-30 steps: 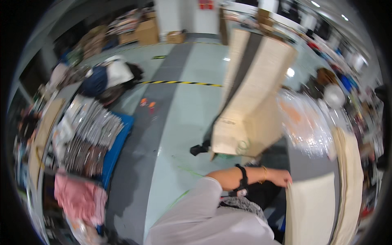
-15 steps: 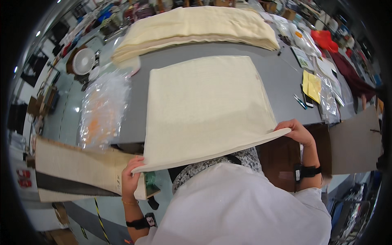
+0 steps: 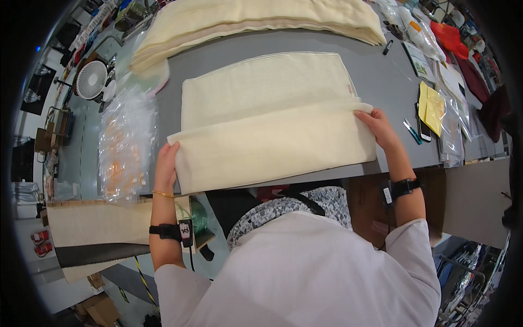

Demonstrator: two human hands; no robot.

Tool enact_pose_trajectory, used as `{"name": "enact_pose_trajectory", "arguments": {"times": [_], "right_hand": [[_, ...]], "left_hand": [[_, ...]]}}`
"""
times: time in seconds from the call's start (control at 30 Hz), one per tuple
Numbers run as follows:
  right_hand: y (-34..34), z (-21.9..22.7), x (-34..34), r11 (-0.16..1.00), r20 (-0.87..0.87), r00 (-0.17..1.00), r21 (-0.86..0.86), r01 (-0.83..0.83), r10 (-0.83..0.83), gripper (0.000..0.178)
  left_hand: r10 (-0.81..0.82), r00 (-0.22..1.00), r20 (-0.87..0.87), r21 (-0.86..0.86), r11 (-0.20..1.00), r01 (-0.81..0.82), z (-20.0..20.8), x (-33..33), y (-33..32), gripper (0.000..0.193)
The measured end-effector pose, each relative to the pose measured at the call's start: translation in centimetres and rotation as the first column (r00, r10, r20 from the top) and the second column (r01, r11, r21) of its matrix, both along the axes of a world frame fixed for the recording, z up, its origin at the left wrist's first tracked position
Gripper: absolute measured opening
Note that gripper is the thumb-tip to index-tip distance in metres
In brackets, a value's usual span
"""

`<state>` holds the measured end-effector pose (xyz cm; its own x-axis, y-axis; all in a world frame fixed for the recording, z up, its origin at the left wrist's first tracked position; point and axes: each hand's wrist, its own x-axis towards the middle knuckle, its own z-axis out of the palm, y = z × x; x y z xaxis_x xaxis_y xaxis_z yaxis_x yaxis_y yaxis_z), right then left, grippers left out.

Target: The person folds light-colored fabric pieces on a table and places each folded piece into a clear plastic bag. The person repeats this process for several items, stacking the packaged items on the table.

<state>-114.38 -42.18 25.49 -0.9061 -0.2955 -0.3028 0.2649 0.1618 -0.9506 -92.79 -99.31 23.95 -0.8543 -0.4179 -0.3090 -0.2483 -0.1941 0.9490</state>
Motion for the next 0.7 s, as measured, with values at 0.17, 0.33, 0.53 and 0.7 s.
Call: {"name": "enact_pose_trajectory", "arguments": {"times": [0.17, 0.33, 0.53, 0.7], "right_hand": [[-0.4, -0.2, -0.3, 0.993, -0.134, 0.991, 0.112, 0.04, -0.025, 0.029], [-1.2, -0.2, -1.5, 0.981, -0.231, 0.971, 0.166, 0.099, -0.059, 0.031], [-2.2, 0.3, -0.4, 0.867, -0.234, 0.968, 0.46, 0.19, -0.088, 0.049], [2.4, 1.2, 7.3, 0.992, -0.142, 0.99, 0.123, 0.041, -0.023, 0.062]], "left_hand": [[0.001, 0.999, 0.033, -0.069, 0.998, 0.001, 0.2, -0.9, -0.1, 0.031], [-0.03, 0.998, 0.056, -0.055, 0.998, 0.033, -0.7, -2.9, -1.0, 0.032], [-0.014, 0.991, 0.131, -0.275, 0.96, 0.05, -0.6, -2.6, 0.3, 0.042], [-0.306, 0.945, 0.115, -0.323, 0.888, 0.327, 2.8, 5.3, 3.3, 0.084]]}}
